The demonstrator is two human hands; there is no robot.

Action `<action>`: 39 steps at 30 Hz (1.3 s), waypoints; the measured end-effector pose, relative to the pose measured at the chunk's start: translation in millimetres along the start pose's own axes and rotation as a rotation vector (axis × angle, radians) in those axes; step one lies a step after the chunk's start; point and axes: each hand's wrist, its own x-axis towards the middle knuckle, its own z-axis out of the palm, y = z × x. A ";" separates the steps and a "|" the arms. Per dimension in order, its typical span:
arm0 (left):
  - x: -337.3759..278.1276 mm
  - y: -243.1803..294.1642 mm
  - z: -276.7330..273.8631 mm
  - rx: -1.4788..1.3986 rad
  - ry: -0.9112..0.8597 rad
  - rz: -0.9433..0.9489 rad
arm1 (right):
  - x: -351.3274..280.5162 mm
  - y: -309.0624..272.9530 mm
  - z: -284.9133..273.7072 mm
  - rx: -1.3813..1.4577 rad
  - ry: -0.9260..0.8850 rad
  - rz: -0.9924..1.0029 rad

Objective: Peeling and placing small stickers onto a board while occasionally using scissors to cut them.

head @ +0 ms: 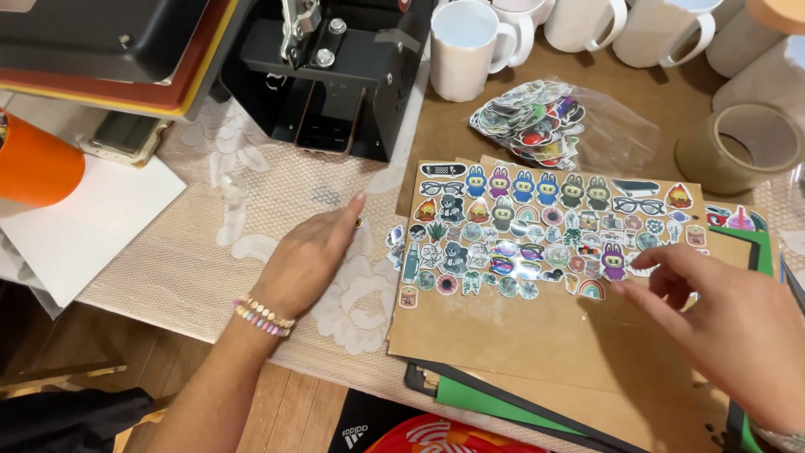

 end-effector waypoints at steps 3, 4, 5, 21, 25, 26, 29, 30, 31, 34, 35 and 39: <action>9.0 -2.1 -0.4 0.041 -0.026 0.095 | -4.5 -8.5 -7.2 -0.021 -0.052 0.024; 9.9 -1.8 0.0 0.102 -0.033 0.114 | -5.3 -8.4 -9.2 -0.041 -0.071 0.037; 10.6 -1.6 0.4 0.164 -0.040 0.133 | -6.1 -8.4 -11.0 -0.062 -0.089 0.050; 53.5 154.9 -52.4 -2.032 -0.231 -0.611 | -54.8 -102.2 15.8 1.007 0.307 -0.552; 60.0 171.7 -49.3 -2.202 -0.308 -0.612 | -57.1 -97.0 23.1 1.183 0.307 -0.556; 62.2 174.0 -47.7 -2.216 -0.328 -0.625 | -56.7 -94.5 24.9 1.239 0.302 -0.573; 62.5 176.5 -43.0 -2.231 -0.347 -0.614 | -57.7 -91.3 26.9 1.247 0.334 -0.571; 63.0 178.1 -44.1 -2.230 -0.348 -0.614 | -58.3 -91.4 27.4 1.247 0.335 -0.570; 63.5 179.6 -45.4 -2.135 -0.308 -0.585 | -58.8 -91.7 27.7 1.275 0.352 -0.545; 59.0 190.7 -50.3 -1.688 -0.091 -0.463 | -58.5 -89.5 31.1 1.324 0.399 -0.490; 56.8 195.5 -51.8 -1.331 0.070 -0.375 | -58.1 -88.0 32.7 1.344 0.427 -0.457; 44.5 191.1 -29.7 -0.549 0.425 0.167 | -52.0 -81.0 39.1 1.407 0.350 -0.413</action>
